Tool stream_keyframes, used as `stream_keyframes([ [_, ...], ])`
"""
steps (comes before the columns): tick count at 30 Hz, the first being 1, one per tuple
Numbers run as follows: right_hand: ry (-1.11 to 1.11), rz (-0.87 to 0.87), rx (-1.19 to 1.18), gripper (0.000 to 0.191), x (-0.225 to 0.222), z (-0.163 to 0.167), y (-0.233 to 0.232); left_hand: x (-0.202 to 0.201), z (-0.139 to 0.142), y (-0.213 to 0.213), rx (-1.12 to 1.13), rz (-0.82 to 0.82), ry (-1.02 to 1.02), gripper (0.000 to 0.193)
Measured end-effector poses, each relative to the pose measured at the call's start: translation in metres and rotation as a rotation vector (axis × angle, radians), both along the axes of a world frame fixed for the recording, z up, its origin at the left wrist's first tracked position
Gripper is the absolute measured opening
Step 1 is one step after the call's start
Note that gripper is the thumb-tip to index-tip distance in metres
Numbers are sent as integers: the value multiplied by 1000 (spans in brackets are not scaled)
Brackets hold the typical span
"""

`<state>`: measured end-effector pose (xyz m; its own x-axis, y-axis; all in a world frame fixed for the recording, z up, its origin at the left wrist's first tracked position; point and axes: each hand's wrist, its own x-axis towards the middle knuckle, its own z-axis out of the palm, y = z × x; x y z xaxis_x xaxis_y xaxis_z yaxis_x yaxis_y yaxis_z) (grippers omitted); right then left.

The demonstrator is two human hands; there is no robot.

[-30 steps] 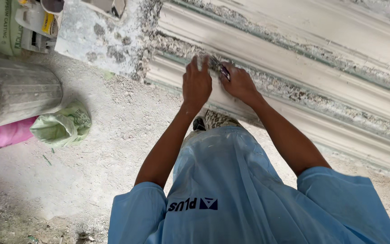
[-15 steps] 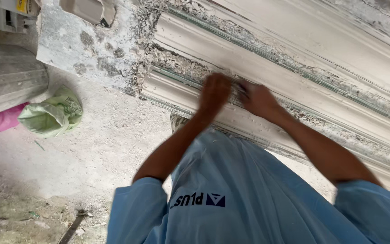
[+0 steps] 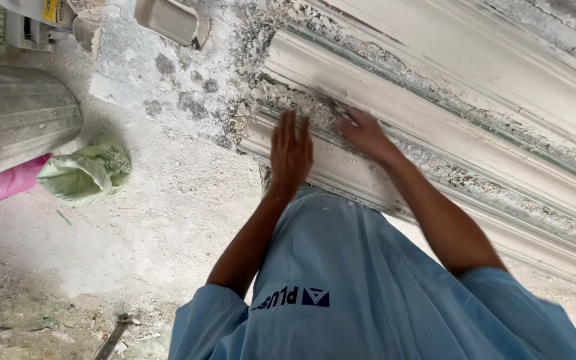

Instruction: The person uses a small hand scraper to remove dried plaster residue from the grooved surface of long decorative molding pieces. They work along the length of each molding, steadying the piece with one hand while scraping the flutes and edges, moving between several moldings laid against the wall and floor.

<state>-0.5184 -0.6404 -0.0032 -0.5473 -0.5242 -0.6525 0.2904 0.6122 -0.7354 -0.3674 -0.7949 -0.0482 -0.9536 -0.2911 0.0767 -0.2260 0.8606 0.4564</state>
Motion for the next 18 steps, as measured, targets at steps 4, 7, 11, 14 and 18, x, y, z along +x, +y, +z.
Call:
stream_keyframes([
  [4,241,89,-2,48,13,-15,-64,18,-12,-45,-48,-14,17,48],
  [7,376,169,-92,57,3,8,-38,21,-12,-61,-16,-24,98,45],
  [11,72,33,144,50,5,13,-43,15,-7,-62,103,7,138,41],
  [14,168,-1,11,70,32,-25,-132,11,-7,-64,376,152,174,39],
  [18,138,-25,-240,84,63,-43,-162,9,-9,-78,1330,407,27,43],
])
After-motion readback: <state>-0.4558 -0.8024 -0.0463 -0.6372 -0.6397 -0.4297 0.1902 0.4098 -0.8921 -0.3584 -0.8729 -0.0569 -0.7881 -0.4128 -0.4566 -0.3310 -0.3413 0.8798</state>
